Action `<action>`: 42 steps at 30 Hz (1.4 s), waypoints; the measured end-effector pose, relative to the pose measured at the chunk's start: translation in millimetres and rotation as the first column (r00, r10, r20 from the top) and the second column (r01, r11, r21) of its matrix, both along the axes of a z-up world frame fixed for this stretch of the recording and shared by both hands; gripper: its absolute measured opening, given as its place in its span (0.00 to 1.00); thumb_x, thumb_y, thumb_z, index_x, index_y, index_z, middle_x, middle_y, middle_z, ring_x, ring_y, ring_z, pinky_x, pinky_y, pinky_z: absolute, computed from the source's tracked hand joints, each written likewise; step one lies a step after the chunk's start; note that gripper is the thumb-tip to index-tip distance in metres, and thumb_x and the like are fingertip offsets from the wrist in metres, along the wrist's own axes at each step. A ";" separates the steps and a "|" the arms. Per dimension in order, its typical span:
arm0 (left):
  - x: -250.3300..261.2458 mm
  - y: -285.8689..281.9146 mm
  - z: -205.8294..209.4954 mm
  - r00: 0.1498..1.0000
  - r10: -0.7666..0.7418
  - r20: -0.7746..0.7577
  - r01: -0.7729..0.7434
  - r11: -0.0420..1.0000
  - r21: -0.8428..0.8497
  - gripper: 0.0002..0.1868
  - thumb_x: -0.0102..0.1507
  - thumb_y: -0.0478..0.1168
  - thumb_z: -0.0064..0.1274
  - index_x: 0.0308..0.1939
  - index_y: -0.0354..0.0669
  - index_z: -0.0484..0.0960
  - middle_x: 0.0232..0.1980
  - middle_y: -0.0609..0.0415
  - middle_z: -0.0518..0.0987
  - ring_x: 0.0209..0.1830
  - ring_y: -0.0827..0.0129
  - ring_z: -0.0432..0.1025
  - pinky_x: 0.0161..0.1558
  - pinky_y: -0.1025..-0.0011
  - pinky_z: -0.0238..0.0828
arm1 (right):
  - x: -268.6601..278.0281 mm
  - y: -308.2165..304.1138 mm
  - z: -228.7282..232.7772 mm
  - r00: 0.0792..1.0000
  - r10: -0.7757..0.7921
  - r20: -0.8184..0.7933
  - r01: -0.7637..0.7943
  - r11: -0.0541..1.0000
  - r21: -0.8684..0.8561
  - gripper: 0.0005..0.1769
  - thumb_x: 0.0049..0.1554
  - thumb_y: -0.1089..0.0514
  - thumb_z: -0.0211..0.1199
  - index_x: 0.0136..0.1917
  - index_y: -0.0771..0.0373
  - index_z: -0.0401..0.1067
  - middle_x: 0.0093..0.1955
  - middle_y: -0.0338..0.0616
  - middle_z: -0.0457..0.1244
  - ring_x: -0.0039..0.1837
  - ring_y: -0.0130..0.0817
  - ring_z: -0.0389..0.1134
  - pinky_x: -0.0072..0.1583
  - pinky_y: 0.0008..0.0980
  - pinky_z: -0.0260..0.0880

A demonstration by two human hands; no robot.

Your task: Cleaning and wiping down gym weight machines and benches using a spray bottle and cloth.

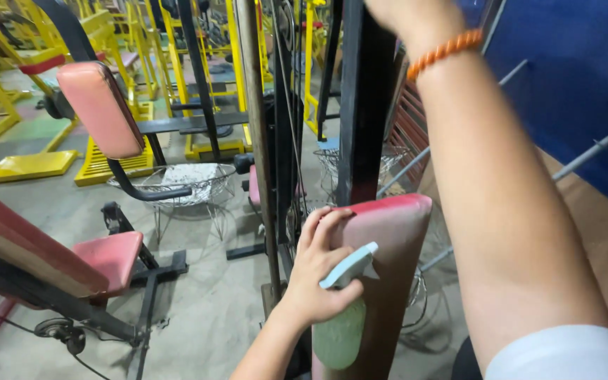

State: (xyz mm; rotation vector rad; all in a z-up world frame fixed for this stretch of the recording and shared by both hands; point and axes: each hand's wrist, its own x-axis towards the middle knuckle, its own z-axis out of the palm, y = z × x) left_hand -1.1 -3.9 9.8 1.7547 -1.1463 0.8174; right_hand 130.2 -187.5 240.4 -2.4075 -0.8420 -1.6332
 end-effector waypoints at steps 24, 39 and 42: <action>16.8 -2.6 -25.0 0.997 0.017 0.077 -0.008 0.993 -0.121 0.14 0.44 0.45 0.61 0.34 0.49 0.85 0.69 0.54 0.71 0.74 0.46 0.61 0.76 0.48 0.53 | -108.2 -14.1 -224.5 0.887 -0.015 -0.462 0.090 0.986 0.139 0.32 0.72 0.57 0.45 0.85 0.59 0.42 0.79 0.78 0.44 0.80 0.72 0.46 0.78 0.61 0.43; 19.5 -5.3 -28.3 0.992 0.087 0.089 -0.077 0.991 -0.108 0.15 0.45 0.50 0.59 0.34 0.54 0.83 0.71 0.59 0.70 0.76 0.52 0.59 0.73 0.55 0.59 | -25.0 -12.6 -146.8 0.968 0.182 -0.172 -0.104 0.918 0.383 0.19 0.75 0.55 0.39 0.68 0.72 0.58 0.54 0.71 0.68 0.44 0.62 0.67 0.47 0.54 0.65; 18.0 -6.8 -29.6 0.997 0.077 0.027 -0.075 0.995 -0.070 0.15 0.45 0.51 0.59 0.35 0.56 0.83 0.73 0.62 0.67 0.78 0.55 0.57 0.74 0.56 0.58 | -25.4 -15.3 -152.2 0.973 0.130 -0.189 -0.037 0.901 0.431 0.22 0.74 0.51 0.37 0.64 0.73 0.60 0.52 0.71 0.68 0.43 0.64 0.67 0.46 0.55 0.65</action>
